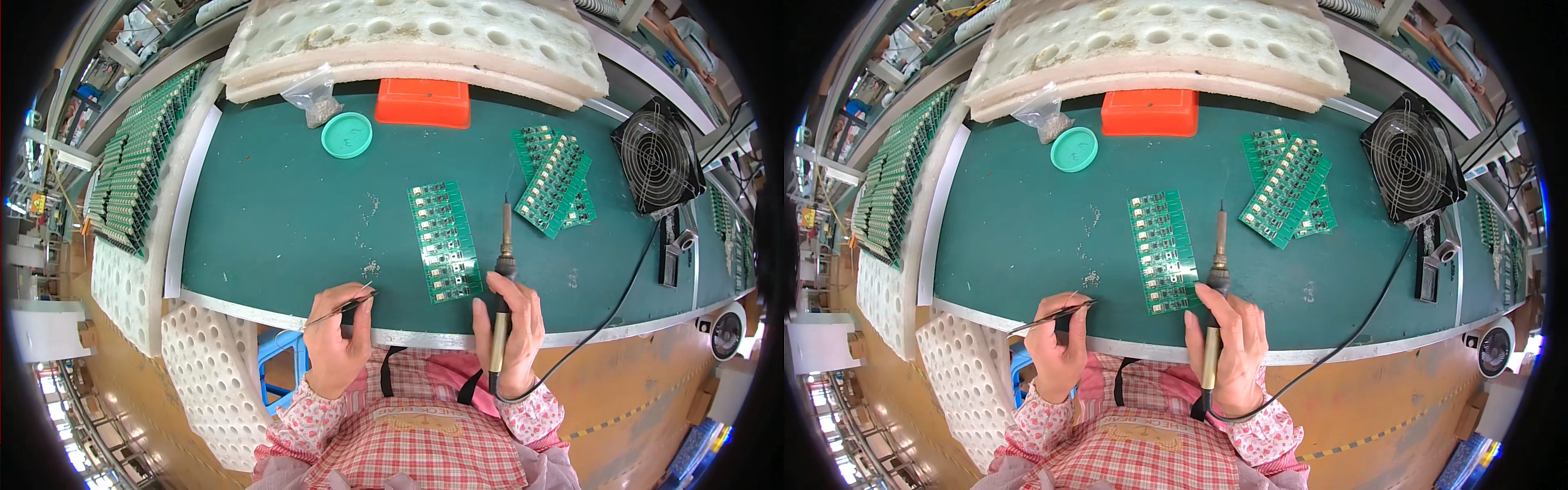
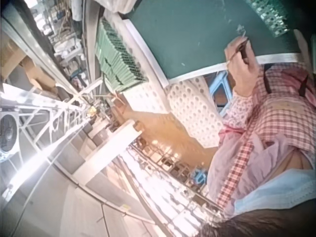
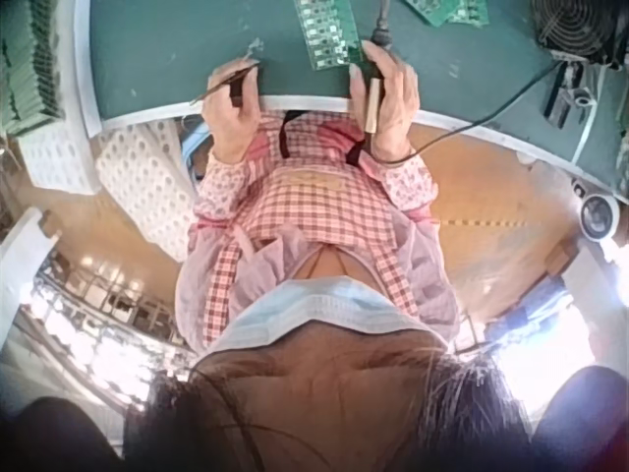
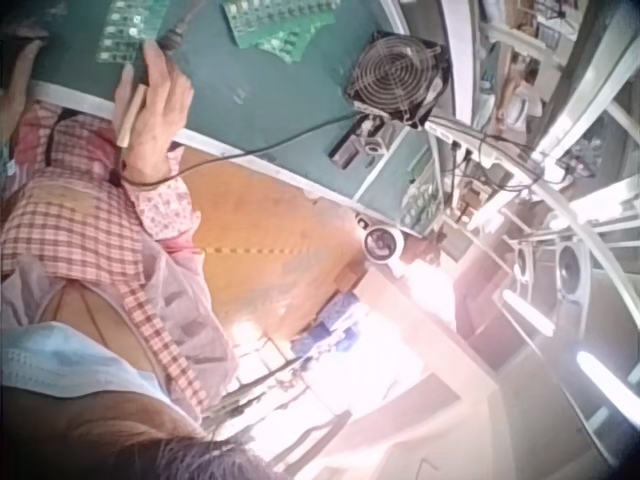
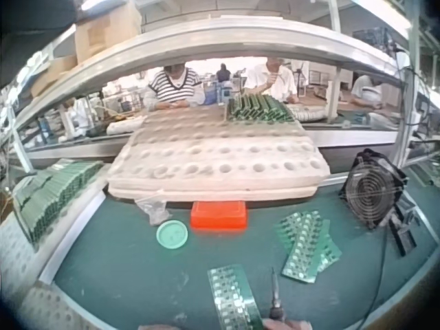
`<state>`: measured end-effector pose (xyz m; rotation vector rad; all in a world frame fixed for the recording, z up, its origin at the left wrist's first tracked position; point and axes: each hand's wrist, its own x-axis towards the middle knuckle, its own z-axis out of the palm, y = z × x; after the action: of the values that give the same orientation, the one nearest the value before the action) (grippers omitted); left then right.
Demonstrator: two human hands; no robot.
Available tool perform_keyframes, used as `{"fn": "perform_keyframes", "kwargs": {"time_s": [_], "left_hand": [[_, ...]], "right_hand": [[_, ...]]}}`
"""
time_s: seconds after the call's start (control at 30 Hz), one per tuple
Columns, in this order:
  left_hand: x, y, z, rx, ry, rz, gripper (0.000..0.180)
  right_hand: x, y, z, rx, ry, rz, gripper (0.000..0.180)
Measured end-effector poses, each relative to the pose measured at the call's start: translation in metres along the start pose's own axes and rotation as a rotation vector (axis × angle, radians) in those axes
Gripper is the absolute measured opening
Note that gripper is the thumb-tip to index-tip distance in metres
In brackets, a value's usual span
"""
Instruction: The person solders components onto circuit board strips using a soldering iron, solder wire, and tweezers at a workbench.
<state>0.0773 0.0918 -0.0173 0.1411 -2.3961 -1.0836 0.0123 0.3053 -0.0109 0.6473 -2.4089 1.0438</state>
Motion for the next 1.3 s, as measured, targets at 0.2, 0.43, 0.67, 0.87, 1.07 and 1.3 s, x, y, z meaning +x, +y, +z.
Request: {"fn": "perform_keyframes", "kwargs": {"time_s": [0.2,0.43,0.67,0.87,1.07,1.3], "left_hand": [[0.005,0.002,0.001,0.019,0.044,-0.083,0.013],[0.01,0.003,0.006,0.078,0.044,-0.068,0.009],[0.009,0.0,0.006,0.126,0.033,0.016,0.009],[0.01,0.001,0.008,0.091,0.052,-0.014,0.01],[0.011,0.002,0.009,0.132,0.057,0.011,0.011],[0.013,0.004,0.01,0.209,0.054,0.108,0.008]], "right_hand": [[-0.001,-0.001,0.0,0.034,-0.003,-0.042,0.043],[-0.002,0.0,-0.003,0.034,-0.004,-0.039,0.042],[-0.002,-0.001,-0.003,0.043,0.003,-0.038,0.041],[-0.002,0.0,-0.003,0.056,0.006,-0.033,0.041],[-0.001,0.0,-0.003,0.06,0.006,-0.026,0.041],[-0.003,0.001,-0.004,0.066,0.011,-0.034,0.042]]}}
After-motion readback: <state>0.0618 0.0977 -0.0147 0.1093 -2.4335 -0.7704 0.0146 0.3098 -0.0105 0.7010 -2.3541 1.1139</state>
